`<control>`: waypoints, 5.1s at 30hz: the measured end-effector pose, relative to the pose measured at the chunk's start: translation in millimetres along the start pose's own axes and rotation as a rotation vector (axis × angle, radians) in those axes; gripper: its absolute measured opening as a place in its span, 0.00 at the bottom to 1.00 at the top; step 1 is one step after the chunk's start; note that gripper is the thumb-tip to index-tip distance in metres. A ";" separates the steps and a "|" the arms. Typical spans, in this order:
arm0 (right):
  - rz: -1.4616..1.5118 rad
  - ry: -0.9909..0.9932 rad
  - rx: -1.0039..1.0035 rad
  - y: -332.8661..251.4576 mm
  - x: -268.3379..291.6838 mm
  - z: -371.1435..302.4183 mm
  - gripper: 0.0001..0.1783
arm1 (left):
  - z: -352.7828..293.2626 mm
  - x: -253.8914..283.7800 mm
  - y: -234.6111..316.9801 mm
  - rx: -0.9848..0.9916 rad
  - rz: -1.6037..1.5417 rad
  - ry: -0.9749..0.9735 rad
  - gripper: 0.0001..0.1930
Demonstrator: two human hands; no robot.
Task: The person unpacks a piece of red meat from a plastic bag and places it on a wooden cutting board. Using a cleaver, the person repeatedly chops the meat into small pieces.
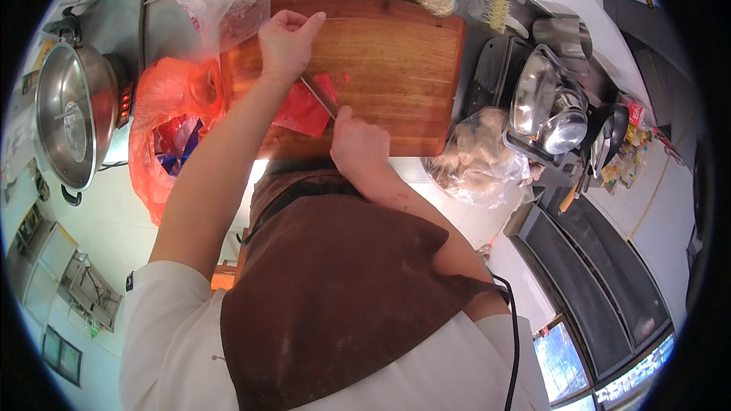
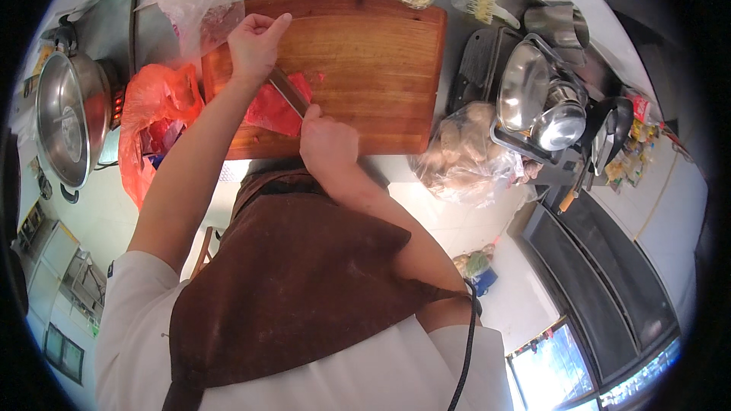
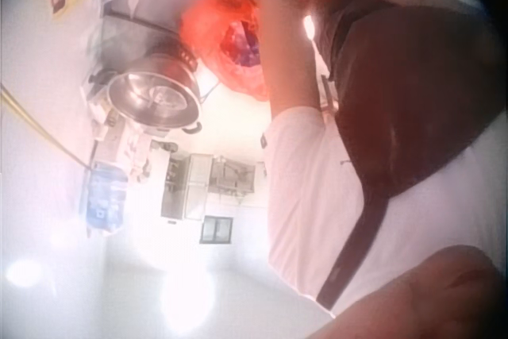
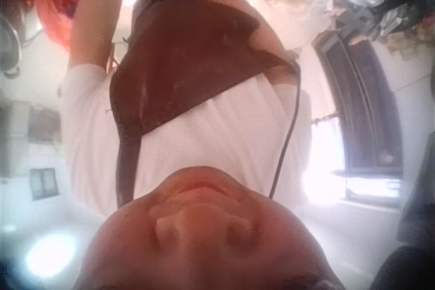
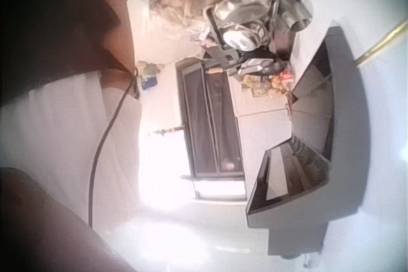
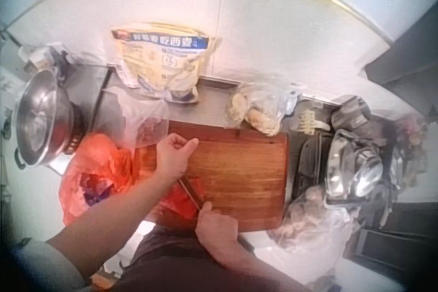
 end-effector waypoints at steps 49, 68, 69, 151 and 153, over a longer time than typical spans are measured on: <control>0.077 -0.082 0.063 8.9 -14.3 52.9 0.13 | 30.2 8.3 38.9 -0.108 0.310 0.069 0.17; 0.089 0.004 0.016 21.6 -2.4 12.7 0.10 | 2.7 -11.1 25.5 -0.105 0.301 -0.016 0.16; 0.072 0.037 0.024 17.1 4.1 4.5 0.10 | 1.9 -4.0 34.3 -0.159 0.301 0.035 0.16; 0.037 -0.081 0.039 -55.2 2.0 -5.3 0.05 | -0.4 54.3 -48.0 0.112 -0.044 0.000 0.14; 0.008 -0.063 0.040 -53.6 -0.9 -3.3 0.06 | -1.6 56.4 -52.0 0.140 0.003 0.023 0.14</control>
Point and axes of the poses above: each hand's wrist, its own z-axis towards the middle knuckle, its own x-axis out of the back of the hand, y = z × x, the point moved 10 cm from there along z, towards the middle knuckle
